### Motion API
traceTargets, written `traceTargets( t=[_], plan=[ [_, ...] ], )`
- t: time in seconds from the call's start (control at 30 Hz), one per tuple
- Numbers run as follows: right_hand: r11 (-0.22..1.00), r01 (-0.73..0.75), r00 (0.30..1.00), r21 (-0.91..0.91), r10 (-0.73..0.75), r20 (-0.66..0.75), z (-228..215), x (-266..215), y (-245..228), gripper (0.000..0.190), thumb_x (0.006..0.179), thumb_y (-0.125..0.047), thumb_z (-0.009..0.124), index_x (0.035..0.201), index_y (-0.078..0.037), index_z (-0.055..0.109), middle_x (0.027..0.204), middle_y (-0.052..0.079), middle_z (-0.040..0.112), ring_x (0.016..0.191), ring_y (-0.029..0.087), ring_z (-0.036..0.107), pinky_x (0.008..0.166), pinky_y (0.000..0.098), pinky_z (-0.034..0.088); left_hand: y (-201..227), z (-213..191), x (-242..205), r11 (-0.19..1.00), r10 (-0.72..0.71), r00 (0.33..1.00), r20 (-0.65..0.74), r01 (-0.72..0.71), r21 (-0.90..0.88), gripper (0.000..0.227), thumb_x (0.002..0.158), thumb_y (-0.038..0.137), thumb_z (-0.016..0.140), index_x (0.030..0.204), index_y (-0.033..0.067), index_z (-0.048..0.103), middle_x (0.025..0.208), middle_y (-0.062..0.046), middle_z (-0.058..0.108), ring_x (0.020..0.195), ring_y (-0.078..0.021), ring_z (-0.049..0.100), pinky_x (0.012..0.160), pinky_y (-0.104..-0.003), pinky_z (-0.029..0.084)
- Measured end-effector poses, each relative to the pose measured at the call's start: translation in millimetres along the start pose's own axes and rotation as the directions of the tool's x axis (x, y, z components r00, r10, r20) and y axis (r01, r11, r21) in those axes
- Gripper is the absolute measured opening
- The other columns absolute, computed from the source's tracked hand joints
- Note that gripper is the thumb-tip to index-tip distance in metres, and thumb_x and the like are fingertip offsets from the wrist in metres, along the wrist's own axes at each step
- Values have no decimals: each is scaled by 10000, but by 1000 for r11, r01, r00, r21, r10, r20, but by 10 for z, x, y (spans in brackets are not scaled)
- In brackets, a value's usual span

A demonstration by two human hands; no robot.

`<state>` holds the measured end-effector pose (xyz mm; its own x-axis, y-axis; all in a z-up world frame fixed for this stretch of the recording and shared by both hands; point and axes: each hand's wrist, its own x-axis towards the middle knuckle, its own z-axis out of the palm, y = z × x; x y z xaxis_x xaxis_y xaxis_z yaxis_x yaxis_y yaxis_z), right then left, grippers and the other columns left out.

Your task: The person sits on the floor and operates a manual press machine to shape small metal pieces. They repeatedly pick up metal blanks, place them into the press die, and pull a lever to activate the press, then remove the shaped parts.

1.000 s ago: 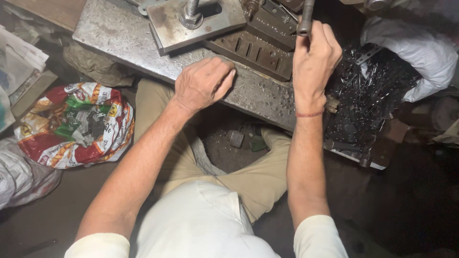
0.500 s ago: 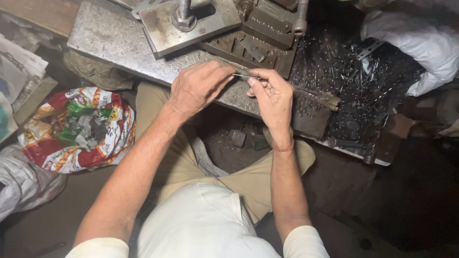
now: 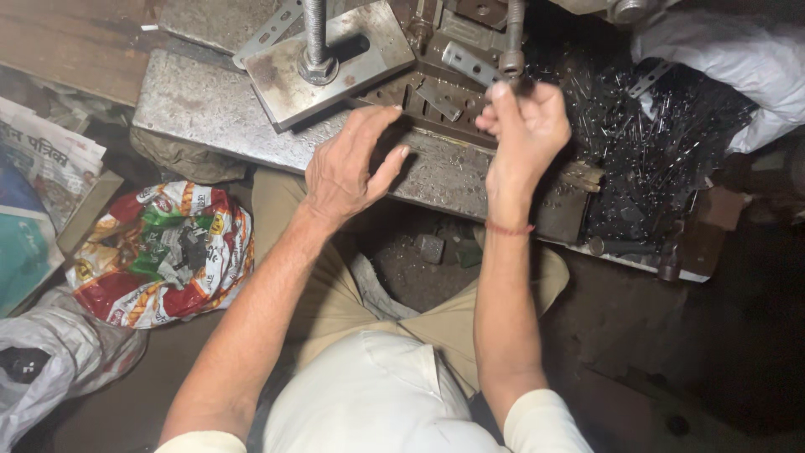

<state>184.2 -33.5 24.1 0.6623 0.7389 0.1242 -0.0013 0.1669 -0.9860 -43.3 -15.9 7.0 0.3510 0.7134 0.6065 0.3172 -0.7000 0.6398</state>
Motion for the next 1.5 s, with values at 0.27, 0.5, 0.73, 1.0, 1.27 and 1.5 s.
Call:
traceTargets(
  t=[0.27,0.5,0.73,1.0,1.27,1.5],
  plan=[
    [999,39,998,-30,-37,54,134,390,55,182,926,-3,803,989,10,633,863,110,750,666,116,686,570,252,607,-40,10,-9,1000,20,1000,3,-20,10,360,989,153,765,1300,67,606,1166,-94,677,898,-275,714,737,-365,577],
    [936,227,974,-270,-216,69,220,433,72,121,945,-41,820,988,31,733,760,68,711,600,96,688,495,242,600,-25,4,10,999,24,1000,10,-24,22,336,991,139,759,1283,62,612,1084,-82,686,841,-259,699,727,-357,565],
    [918,259,964,-299,-267,14,413,224,37,194,910,-62,818,1037,7,689,730,44,708,542,48,616,427,200,495,-20,-10,17,1000,23,1000,9,-23,15,332,984,138,760,1274,63,617,1018,-84,666,813,-265,678,710,-372,550],
    [931,179,979,-319,-200,-34,572,258,12,171,911,-88,823,918,6,681,686,79,735,484,56,610,387,193,436,-43,1,21,999,37,999,0,-37,11,321,981,141,753,1260,63,616,1006,-91,652,832,-264,676,724,-374,552],
    [949,194,978,-248,-206,-23,517,120,-31,200,914,-69,818,948,5,636,700,73,713,492,52,593,398,198,430,-48,20,-9,999,33,999,27,-34,36,318,991,142,748,1273,70,621,1057,-87,649,851,-263,685,728,-370,559],
    [933,118,980,-340,-164,-112,-637,-668,2,147,963,-18,758,1008,6,620,766,59,687,558,38,564,443,180,419,-27,102,-2,965,192,977,97,-206,162,424,998,102,717,1398,59,584,1350,-111,588,1027,-278,615,832,-369,549]
  ],
)
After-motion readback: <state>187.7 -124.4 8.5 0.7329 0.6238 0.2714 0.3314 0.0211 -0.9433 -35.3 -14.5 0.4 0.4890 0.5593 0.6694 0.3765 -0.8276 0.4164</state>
